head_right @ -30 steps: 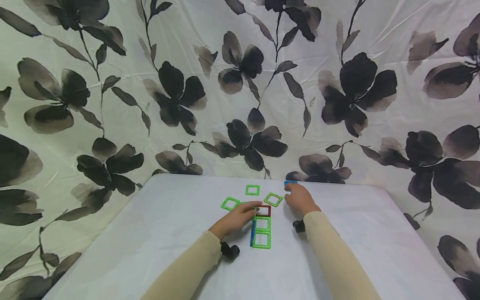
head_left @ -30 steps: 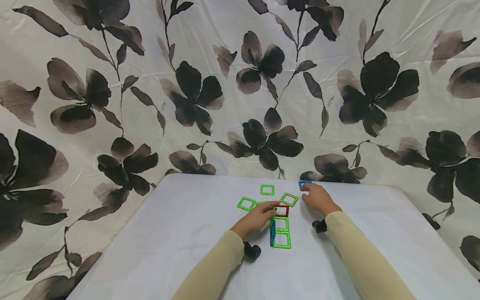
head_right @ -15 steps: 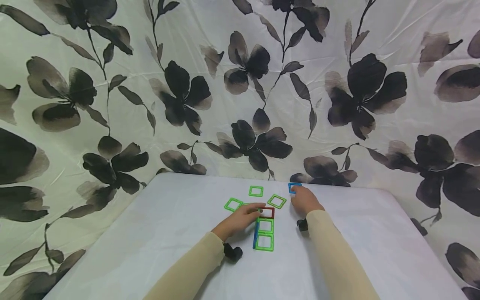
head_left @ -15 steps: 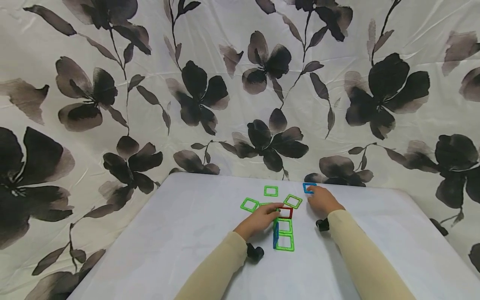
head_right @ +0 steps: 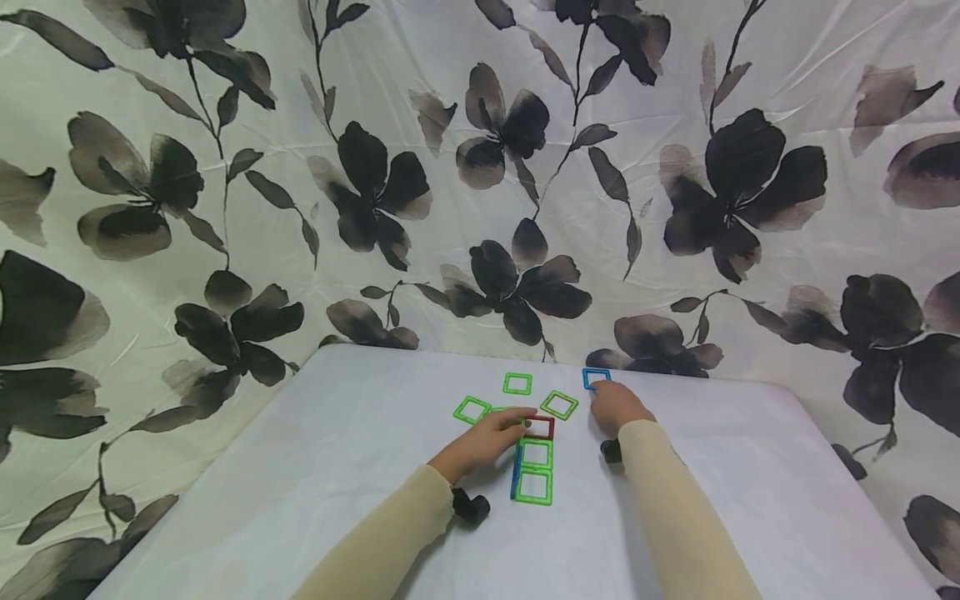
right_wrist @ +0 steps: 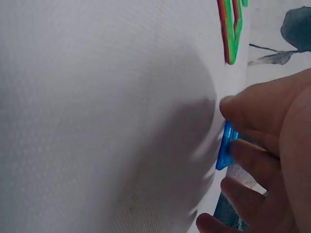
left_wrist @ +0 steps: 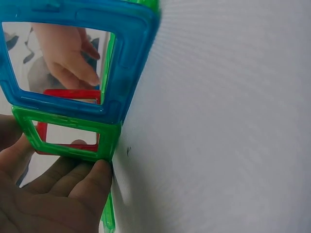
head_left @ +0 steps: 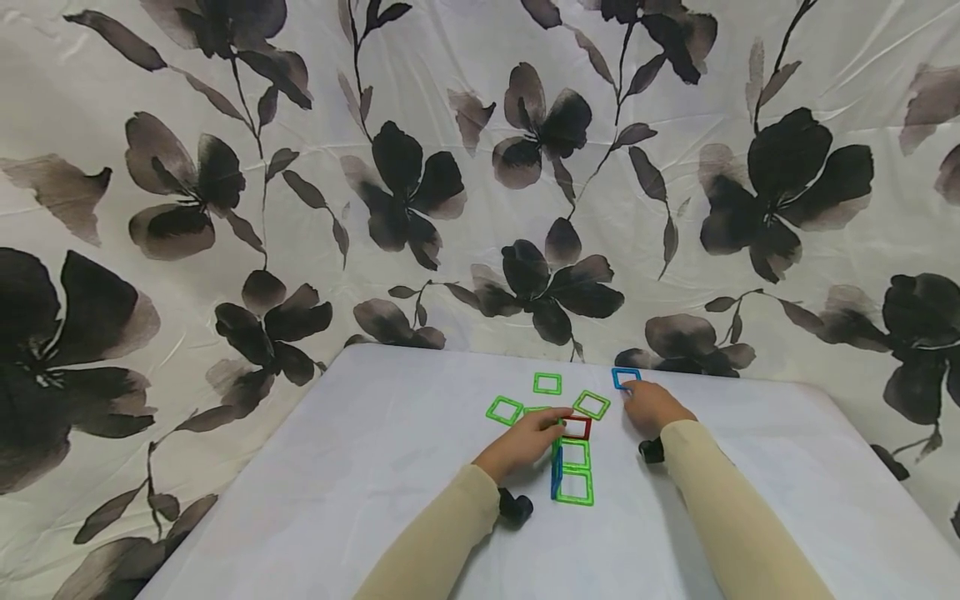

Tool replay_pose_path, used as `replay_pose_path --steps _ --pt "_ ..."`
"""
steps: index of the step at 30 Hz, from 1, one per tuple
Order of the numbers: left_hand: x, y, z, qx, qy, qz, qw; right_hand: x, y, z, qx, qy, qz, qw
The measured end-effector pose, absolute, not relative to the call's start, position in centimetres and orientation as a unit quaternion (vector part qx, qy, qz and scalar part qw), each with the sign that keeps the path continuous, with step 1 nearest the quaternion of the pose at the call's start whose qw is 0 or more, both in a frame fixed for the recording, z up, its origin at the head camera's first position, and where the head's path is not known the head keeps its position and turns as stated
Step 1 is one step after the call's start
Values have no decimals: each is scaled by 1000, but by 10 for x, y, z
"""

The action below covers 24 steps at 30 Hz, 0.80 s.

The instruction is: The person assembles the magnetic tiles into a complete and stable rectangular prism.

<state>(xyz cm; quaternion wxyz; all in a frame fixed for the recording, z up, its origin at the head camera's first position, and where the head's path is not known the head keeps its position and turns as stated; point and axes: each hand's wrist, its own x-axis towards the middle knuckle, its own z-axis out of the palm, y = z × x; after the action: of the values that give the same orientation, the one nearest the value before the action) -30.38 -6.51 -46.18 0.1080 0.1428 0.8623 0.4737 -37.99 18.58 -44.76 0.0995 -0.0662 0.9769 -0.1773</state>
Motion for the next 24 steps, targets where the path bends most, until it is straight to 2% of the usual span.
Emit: replay_pose_path --steps 12,24 --pt "-300 -65 -462 149 868 462 102 -375 190 -446 -72 980 -158 94" --pt "-300 -66 -456 155 875 448 97 -372 192 -445 -89 990 -110 26"
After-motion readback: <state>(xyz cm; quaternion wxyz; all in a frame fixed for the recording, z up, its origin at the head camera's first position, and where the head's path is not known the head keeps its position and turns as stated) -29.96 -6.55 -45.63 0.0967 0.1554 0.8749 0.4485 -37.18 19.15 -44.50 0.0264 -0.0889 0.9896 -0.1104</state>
